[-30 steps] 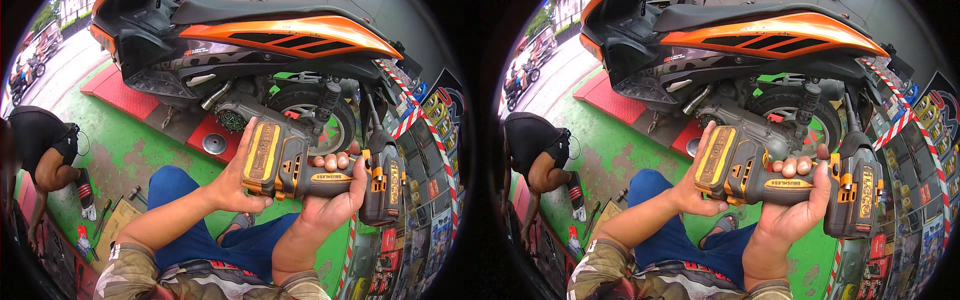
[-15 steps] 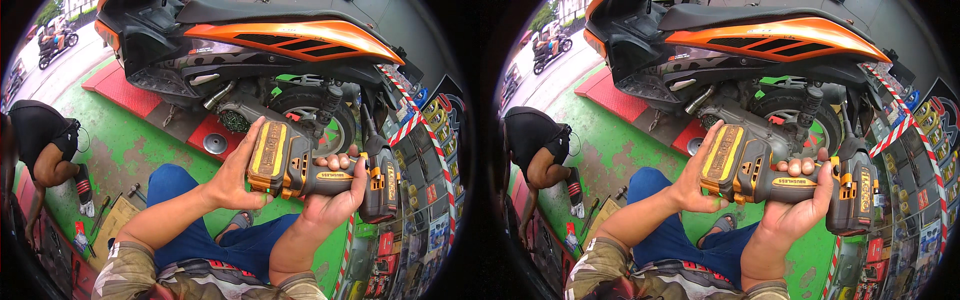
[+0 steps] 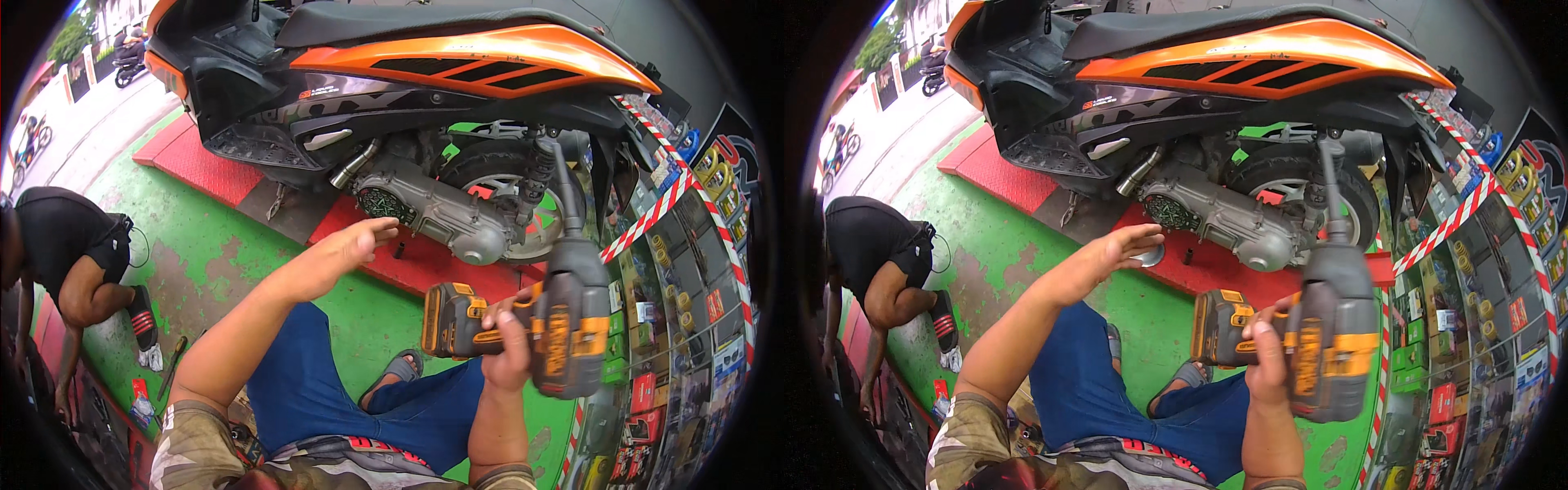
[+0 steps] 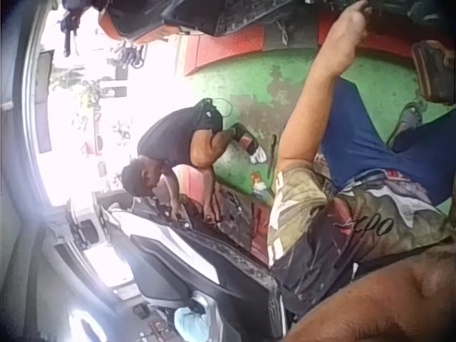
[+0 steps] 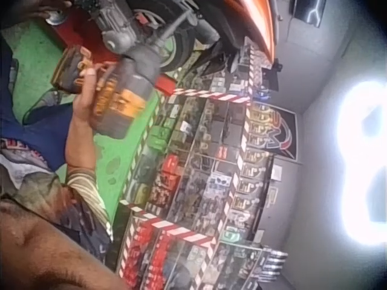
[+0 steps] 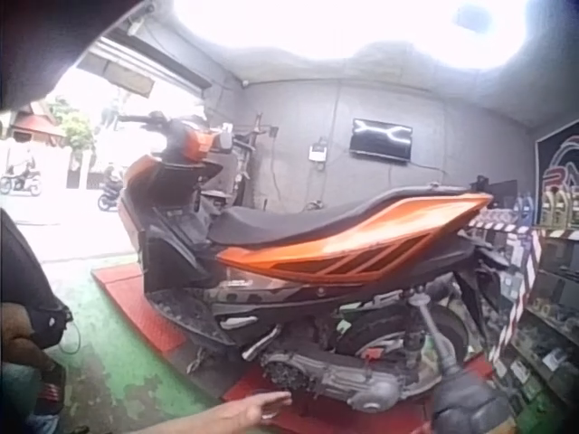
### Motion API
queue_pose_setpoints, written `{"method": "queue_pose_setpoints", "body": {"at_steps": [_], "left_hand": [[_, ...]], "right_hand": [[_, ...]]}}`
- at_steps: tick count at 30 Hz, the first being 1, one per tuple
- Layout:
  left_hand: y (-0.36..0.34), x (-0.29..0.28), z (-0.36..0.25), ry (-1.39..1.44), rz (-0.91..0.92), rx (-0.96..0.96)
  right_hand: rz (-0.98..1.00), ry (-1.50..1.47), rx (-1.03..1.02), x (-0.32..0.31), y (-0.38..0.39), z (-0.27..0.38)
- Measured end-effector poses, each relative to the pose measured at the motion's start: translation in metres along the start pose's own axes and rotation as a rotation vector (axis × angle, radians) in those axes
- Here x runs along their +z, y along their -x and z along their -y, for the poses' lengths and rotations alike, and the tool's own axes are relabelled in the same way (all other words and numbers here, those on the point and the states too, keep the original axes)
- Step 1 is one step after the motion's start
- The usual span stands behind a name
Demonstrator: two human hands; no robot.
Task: Removing screws and inspecting the internal components of a motorcycle CVT system.
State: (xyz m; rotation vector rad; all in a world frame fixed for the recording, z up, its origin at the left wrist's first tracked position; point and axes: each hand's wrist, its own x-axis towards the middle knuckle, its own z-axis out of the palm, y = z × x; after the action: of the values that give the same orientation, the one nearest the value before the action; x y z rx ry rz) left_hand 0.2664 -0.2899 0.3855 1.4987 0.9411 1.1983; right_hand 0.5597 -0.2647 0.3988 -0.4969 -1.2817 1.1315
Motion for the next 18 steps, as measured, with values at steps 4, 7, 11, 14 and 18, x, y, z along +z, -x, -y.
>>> {"method": "queue_pose_setpoints", "body": {"at_steps": [4, 7, 11, 14, 18], "left_hand": [[-0.030, 0.015, 0.006, 0.407, -0.023, -0.202], [-0.056, 0.041, 0.016, 0.551, 0.024, -0.275], [-0.075, 0.058, 0.027, 0.819, 0.002, -0.393], [-0.083, 0.046, 0.052, 0.877, -0.008, -0.527], [-0.099, 0.017, 0.111, 0.835, -0.022, -0.707]], "right_hand": [[0.170, 0.841, -0.036, -0.002, 0.022, -0.011], [0.281, 0.851, -0.040, -0.038, 0.027, -0.065], [0.411, 0.782, 0.060, -0.063, 0.031, -0.105], [0.551, 0.985, -0.095, -0.056, 0.019, -0.101], [0.626, 0.999, 0.106, -0.055, 0.011, -0.121]]}}
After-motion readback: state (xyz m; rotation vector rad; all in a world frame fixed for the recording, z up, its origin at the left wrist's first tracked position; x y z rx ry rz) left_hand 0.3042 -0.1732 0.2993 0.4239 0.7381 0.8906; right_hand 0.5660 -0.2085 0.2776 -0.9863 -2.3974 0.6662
